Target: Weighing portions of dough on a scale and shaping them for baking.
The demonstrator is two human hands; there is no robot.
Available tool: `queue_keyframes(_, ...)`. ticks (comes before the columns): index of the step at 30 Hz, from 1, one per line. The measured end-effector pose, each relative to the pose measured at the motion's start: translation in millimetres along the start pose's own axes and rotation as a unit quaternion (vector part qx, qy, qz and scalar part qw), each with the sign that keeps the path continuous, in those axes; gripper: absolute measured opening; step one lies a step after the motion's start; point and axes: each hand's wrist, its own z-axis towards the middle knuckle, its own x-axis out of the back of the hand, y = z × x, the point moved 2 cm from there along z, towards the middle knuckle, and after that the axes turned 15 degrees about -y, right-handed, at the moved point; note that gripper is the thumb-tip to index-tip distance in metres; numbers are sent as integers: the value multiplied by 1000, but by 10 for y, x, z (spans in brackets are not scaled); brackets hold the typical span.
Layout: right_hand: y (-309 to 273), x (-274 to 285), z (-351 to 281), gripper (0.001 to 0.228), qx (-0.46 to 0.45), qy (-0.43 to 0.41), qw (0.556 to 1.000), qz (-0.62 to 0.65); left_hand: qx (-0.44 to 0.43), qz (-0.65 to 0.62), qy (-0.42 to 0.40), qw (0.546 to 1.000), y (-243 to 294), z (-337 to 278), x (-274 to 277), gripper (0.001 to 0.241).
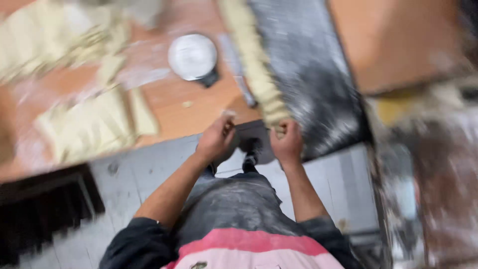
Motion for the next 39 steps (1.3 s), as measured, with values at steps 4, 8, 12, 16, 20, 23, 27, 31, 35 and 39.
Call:
queue_keyframes(4,-830,-631,259,21,88,-73,993,28,108,11,24,994,-1142,-963,45,38)
queue_keyframes(8,-1789,-1501,386,19,224,-290,930,-10,173,-91,72,978,-1726,-1812,135,38)
queue_keyframes(12,-2244,-2584,645,29,344,-358,861,-107,201,-155,124,959,-2221,-2153,323,35)
queue_keyframes(16,-2510,-2947,793,34,334,-381,845,-174,203,-184,130,953,-2351,-2303,609,33)
queue_keyframes(20,-2210,-3063,955,25,185,-406,890,-97,164,-234,116,951,-2510,-2103,852,35)
queue_keyframes(23,-2021,-3096,1093,21,108,-396,909,76,122,-292,110,942,-2500,-1660,1005,40)
queue_keyframes(27,-2281,-2796,867,20,97,-389,905,140,27,-403,175,898,-2291,-1005,968,47)
queue_keyframes(31,-2090,-2716,884,21,110,-353,922,116,145,-265,221,927,-2209,-865,1039,45)
queue_keyframes(35,-1151,-2725,1183,24,-61,-261,906,328,103,-224,223,943,-2428,-807,858,41)
queue_keyframes(39,-1348,-2197,1361,23,-160,-147,828,516,155,-511,303,790,-2401,-920,842,41)
